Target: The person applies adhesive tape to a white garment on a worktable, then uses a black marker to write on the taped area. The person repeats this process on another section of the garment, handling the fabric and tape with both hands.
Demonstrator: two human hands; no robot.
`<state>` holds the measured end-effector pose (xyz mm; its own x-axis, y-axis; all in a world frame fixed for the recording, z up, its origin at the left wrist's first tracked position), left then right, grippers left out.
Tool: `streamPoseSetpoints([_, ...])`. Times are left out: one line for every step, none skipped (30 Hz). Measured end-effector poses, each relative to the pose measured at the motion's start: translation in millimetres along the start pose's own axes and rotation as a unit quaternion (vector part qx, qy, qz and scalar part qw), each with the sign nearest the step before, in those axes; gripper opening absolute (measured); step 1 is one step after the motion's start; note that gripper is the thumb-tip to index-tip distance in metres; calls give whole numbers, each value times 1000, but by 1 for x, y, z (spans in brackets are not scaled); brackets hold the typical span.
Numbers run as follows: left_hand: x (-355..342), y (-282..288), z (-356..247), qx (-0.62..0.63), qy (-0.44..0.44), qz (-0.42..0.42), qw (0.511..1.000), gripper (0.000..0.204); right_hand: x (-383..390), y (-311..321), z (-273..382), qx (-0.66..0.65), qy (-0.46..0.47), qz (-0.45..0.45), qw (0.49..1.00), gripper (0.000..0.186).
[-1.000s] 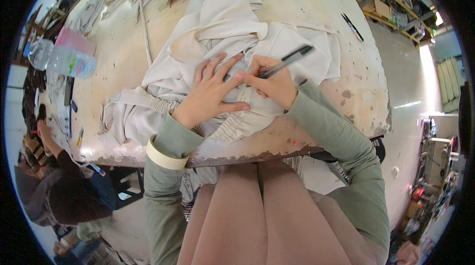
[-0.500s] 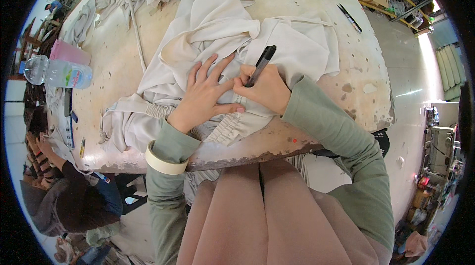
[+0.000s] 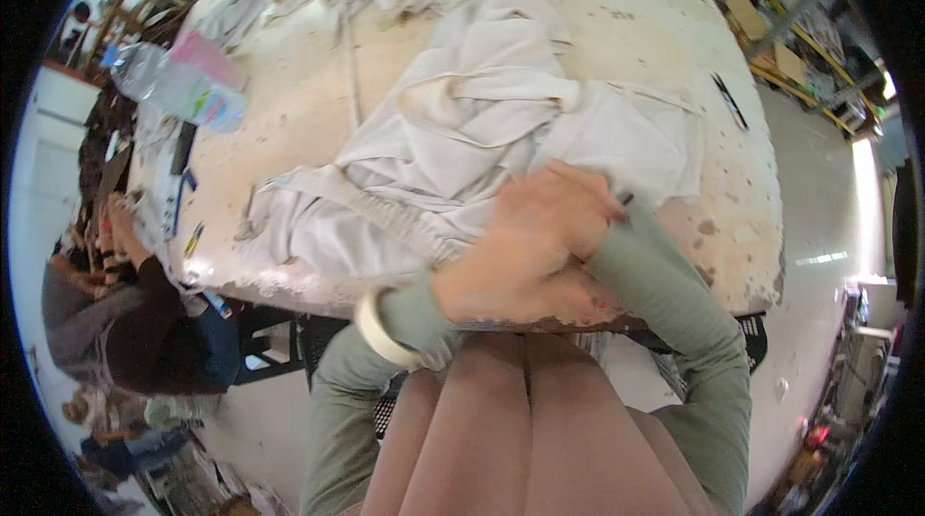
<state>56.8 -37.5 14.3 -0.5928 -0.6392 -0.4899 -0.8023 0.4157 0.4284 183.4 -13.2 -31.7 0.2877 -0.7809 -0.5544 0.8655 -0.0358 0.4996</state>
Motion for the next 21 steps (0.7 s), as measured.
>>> streamPoseSetpoints([1,-20,-12,-20,-23,-28,999,28,2,0,3,49,59,-6,997,20])
streamPoseSetpoints([5,-31,-18,-35,-63,-55,996,32,5,0,6,98,117,-15,988,20])
streamPoseSetpoints([11,-35,-20,-37,-36,-57,997,30,7,0,8,139,192,-43,971,20])
streamPoseSetpoints([16,-41,-22,-31,-26,-58,997,27,9,0,10,142,202,-26,969,20])
streamPoseSetpoints([21,-46,-24,-16,-12,-69,997,25,11,1,11,136,230,-26,963,19])
streamPoseSetpoints([24,-49,-27,-23,-20,-71,997,22,12,2,12,132,255,-27,957,20])
streamPoseSetpoints([26,-51,-30,-22,-25,-81,996,20,12,3,13,125,255,-27,958,19])
streamPoseSetpoints([27,-51,-33,-24,-30,-78,996,19,11,6,13,120,255,-29,959,19])
streamPoseSetpoints([27,-52,-37,-22,-19,-57,998,19,9,8,13,119,256,-23,959,19])
streamPoseSetpoints([26,-52,-40,-33,0,-57,998,25,5,13,12,127,273,-32,953,19])
streamPoseSetpoints([26,-53,-42,-45,6,-58,997,30,-1,21,8,140,289,-31,946,19])
streamPoseSetpoints([25,-53,-44,-54,19,-47,997,36,-8,31,2,155,309,-41,938,19])
streamPoseSetpoints([26,-52,-43,-91,57,-73,992,43,-15,41,-5,230,269,-72,932,20])
streamPoseSetpoints([29,-49,-40,-126,99,-87,983,49,-23,56,-17,301,239,-117,916,21])
streamPoseSetpoints([32,-45,-35,-165,141,-105,971,56,-31,73,-31,300,169,-136,929,23])
streamPoseSetpoints([37,-40,-29,-182,183,-127,958,61,-38,91,-47,292,97,-156,939,24])
streamPoseSetpoints([43,-33,-21,-204,225,-151,941,67,-43,109,-64,302,77,-186,932,21])
streamPoseSetpoints([49,-25,-14,-205,244,-159,934,66,-45,126,-81,305,51,-208,928,19])
streamPoseSetpoints([55,-18,-8,-207,269,-164,926,66,-41,145,-98,323,8,-199,925,17])
streamPoseSetpoints([61,-13,-3,-158,303,-155,927,64,-36,162,-114,335,-33,-185,923,16])
streamPoseSetpoints([68,-9,-1,-112,342,-140,922,63,-28,177,-129,347,-62,-177,919,15])
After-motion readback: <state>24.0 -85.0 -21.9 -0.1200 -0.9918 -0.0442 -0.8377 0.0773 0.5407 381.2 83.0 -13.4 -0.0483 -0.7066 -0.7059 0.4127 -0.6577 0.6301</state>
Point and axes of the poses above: each hand's wrist, its own x-axis away from the middle knuckle, its own y-axis out of the back of the hand, z = x × y, the point moved 1 cm from there along -x, towards the middle knuckle, and after that the axes turned 6 degrees about y, right-handed, at the moved point
